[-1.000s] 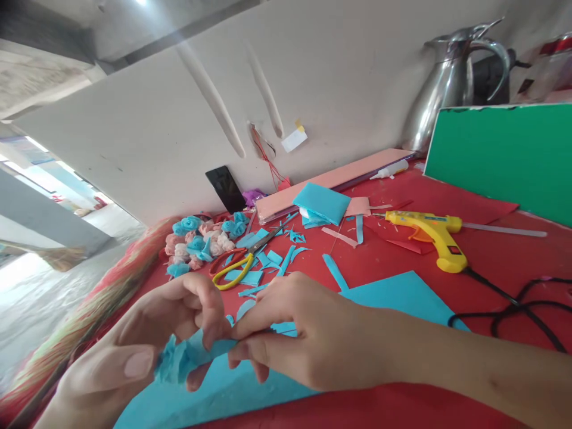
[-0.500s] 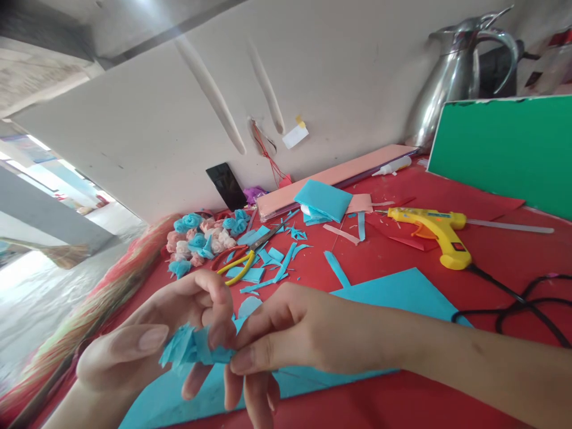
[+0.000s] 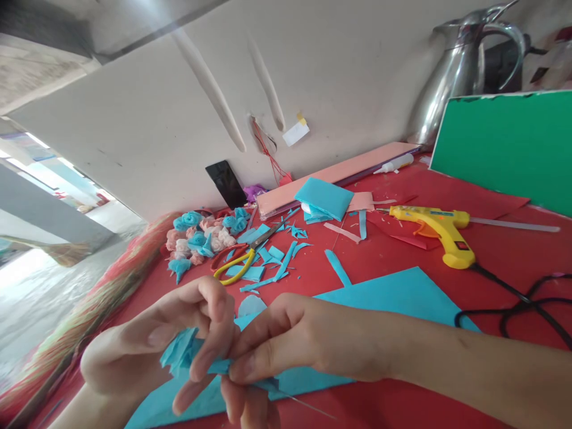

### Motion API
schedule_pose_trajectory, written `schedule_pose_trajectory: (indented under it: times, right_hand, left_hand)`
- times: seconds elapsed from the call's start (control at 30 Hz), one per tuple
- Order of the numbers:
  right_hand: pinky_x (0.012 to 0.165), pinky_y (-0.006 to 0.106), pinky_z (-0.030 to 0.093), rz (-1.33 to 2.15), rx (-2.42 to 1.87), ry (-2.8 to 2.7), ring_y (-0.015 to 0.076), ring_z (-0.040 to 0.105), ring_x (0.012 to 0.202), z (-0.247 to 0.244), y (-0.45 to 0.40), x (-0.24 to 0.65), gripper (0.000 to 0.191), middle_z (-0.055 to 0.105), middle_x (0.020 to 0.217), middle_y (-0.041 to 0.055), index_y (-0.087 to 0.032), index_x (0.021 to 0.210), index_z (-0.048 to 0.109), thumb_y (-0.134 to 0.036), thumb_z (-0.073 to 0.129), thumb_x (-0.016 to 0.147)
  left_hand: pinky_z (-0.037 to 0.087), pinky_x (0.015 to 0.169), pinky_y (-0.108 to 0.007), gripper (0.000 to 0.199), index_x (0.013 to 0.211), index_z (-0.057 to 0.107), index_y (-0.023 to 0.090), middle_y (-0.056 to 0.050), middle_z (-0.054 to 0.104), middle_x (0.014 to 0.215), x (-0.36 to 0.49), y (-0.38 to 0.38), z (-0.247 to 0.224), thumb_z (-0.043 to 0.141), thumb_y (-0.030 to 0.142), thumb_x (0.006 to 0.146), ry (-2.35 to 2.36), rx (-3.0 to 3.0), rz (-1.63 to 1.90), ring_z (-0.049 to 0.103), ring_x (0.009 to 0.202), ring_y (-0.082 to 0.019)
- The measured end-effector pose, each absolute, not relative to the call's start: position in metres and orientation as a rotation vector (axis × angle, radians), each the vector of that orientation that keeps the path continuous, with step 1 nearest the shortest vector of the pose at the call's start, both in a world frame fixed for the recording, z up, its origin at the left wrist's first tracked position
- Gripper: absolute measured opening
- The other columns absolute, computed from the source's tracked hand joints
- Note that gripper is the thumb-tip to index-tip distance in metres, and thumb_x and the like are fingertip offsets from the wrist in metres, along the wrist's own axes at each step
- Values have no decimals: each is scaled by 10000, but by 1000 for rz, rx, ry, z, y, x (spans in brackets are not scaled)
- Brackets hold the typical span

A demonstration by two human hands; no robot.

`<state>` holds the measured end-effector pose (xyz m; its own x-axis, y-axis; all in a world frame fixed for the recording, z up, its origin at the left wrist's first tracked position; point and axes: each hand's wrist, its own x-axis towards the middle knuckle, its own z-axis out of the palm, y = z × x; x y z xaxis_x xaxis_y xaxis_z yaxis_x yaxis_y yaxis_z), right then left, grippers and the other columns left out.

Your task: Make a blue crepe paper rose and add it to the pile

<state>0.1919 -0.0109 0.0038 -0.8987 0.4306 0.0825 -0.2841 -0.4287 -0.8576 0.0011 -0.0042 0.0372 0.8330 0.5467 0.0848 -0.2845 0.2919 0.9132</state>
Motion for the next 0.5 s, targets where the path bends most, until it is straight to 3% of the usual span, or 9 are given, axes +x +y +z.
schedule_pose_trajectory:
  times: [0.13,0.33,0.5]
  right_hand:
    - [741,189,476,2390,-217,-1316,70,666,721,1,-13,190,220,610,630,-48,-136,939,673,-77,474,869]
    - [798,186,463,2366,-256,-1398,52,647,683,4,-14,190,242,589,600,-51,-122,759,676,-74,463,861]
    - [660,147,469,2374,-264,-1381,50,627,613,6,-13,190,261,580,576,-49,-117,704,655,-64,456,863]
  left_hand:
    - [363,428,-166,267,984,614,139,-4,482,608,3,-6,32,464,241,788,246,1143,575,448,467,-88]
    - [415,596,-241,279,994,627,218,7,477,617,3,-7,29,461,243,770,249,1157,619,417,531,-111]
    - [356,523,-221,280,1018,636,239,-3,505,636,2,-2,32,497,238,775,238,1202,597,420,544,-124]
